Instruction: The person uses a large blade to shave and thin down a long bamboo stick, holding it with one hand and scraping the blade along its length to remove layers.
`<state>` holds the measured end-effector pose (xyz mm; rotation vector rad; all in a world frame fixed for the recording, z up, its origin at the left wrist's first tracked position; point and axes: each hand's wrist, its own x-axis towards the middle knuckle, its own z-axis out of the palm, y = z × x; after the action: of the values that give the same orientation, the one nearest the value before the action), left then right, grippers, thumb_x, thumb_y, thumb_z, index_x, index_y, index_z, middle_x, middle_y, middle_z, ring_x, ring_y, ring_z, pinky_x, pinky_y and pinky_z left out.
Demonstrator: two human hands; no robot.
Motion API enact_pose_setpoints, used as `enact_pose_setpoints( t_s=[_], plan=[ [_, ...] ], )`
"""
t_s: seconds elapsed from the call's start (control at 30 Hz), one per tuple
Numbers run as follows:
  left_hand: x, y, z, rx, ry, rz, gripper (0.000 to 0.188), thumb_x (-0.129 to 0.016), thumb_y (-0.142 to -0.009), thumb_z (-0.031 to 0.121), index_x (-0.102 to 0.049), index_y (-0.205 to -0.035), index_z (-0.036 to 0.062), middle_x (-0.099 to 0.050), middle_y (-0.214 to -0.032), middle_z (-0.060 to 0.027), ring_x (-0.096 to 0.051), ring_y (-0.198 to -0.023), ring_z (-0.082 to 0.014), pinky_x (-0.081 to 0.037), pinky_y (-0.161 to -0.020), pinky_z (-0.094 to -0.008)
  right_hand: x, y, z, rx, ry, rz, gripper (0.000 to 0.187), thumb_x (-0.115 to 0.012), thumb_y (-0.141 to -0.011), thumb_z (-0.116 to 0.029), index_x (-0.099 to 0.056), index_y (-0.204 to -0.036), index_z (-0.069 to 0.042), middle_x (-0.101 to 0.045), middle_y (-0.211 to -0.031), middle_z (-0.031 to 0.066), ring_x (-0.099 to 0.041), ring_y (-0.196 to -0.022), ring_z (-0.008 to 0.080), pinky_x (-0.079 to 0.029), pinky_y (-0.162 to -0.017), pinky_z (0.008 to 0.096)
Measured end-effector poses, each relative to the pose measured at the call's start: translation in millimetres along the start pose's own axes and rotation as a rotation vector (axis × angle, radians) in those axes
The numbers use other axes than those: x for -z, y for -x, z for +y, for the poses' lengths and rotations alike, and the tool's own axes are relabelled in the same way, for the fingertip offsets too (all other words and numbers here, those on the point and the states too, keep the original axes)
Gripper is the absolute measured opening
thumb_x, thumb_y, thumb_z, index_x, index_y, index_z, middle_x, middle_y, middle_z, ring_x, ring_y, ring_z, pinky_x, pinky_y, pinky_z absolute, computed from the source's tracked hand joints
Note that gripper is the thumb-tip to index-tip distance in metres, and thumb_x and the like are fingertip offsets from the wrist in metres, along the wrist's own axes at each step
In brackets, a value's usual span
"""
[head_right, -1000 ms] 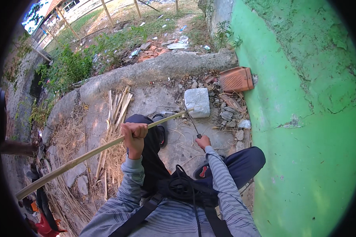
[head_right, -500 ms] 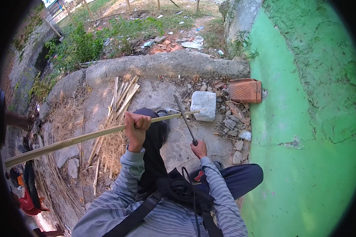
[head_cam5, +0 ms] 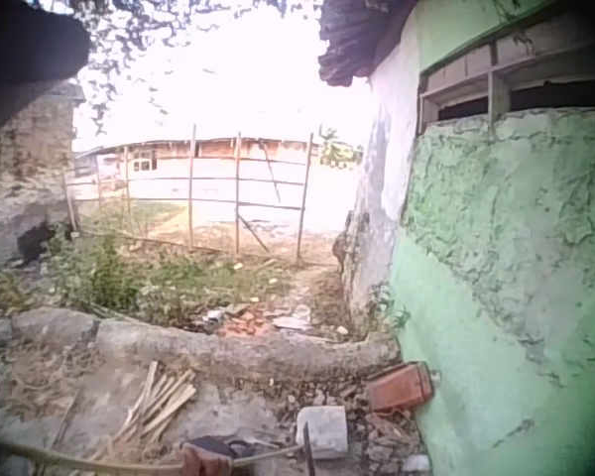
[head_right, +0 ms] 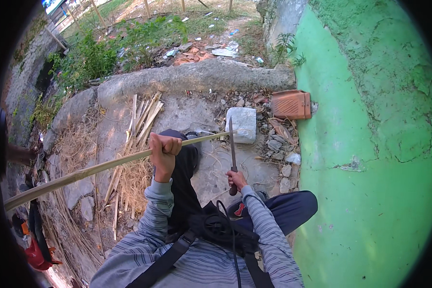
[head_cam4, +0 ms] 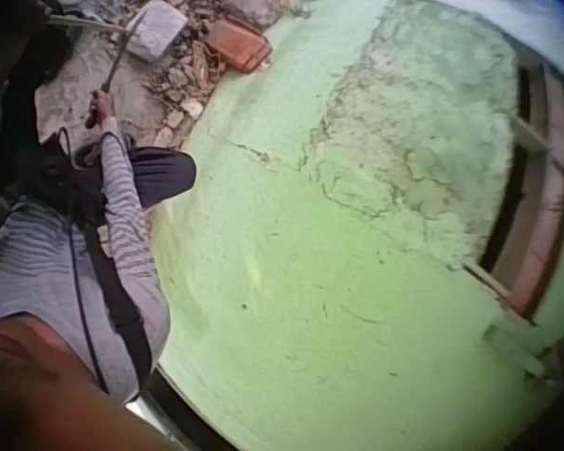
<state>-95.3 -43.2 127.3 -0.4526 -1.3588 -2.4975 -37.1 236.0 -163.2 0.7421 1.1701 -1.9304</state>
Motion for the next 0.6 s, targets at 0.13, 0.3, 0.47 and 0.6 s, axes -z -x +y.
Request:
enact_pose_setpoints(
  t_s=[0.13, 0.3, 0.47, 0.6],
  plan=[
    [4, -1, 2, -0.005, -0.031, 0.013, 0.067, -0.025, -0.111, 0.050, -0.017, -0.057, 0.0115, -0.016, -0.051, 0.0039, -0.015, -0.043, -0.0103, -0.012, -0.045, -0.0313, -8, 1, 10, 0.320, 0.616, 0.302, 0.026, -0.069, -0.083, -0.023, -0.064, -0.069, -0.002, -0.061, -0.060, 0.0066, -0.057, -0.049, 0.0171, -0.046, -0.050, 0.0335],
    [-5, -5, 1, 0.012, -0.028, 0.004, 0.066, -0.024, -0.110, 0.052, -0.017, -0.057, 0.0125, -0.016, -0.051, 0.0044, -0.015, -0.044, -0.0103, -0.013, -0.045, -0.0312, 43, -28, 17, 0.625, 1.154, 0.659, 0.026, -0.073, -0.079, -0.025, -0.066, -0.068, -0.002, -0.066, -0.065, 0.0091, -0.058, -0.048, 0.0169, -0.049, -0.050, 0.0357],
    [-5, 1, -1, -0.006, -0.027, -0.037, 0.066, -0.025, -0.111, 0.049, -0.017, -0.057, 0.0118, -0.016, -0.051, 0.0036, -0.015, -0.044, -0.0106, -0.013, -0.045, -0.0312, 62, -23, 0, 0.068, 0.858, 0.585, 0.029, -0.069, -0.083, -0.027, -0.064, -0.068, -0.003, -0.064, -0.063, 0.0070, -0.061, -0.051, 0.0184, -0.051, -0.056, 0.0357],
    [-7, -1, -2, -0.005, -0.026, -0.052, 0.066, -0.026, -0.111, 0.048, -0.017, -0.057, 0.0112, -0.017, -0.050, 0.0031, -0.015, -0.043, -0.0108, -0.014, -0.045, -0.0312, 41, -13, -6, -0.127, 0.051, -0.001, 0.023, -0.064, -0.090, -0.019, -0.050, -0.073, -0.013, -0.042, -0.055, -0.0053, -0.039, -0.043, 0.0098, -0.038, -0.045, 0.0312]
  ],
)
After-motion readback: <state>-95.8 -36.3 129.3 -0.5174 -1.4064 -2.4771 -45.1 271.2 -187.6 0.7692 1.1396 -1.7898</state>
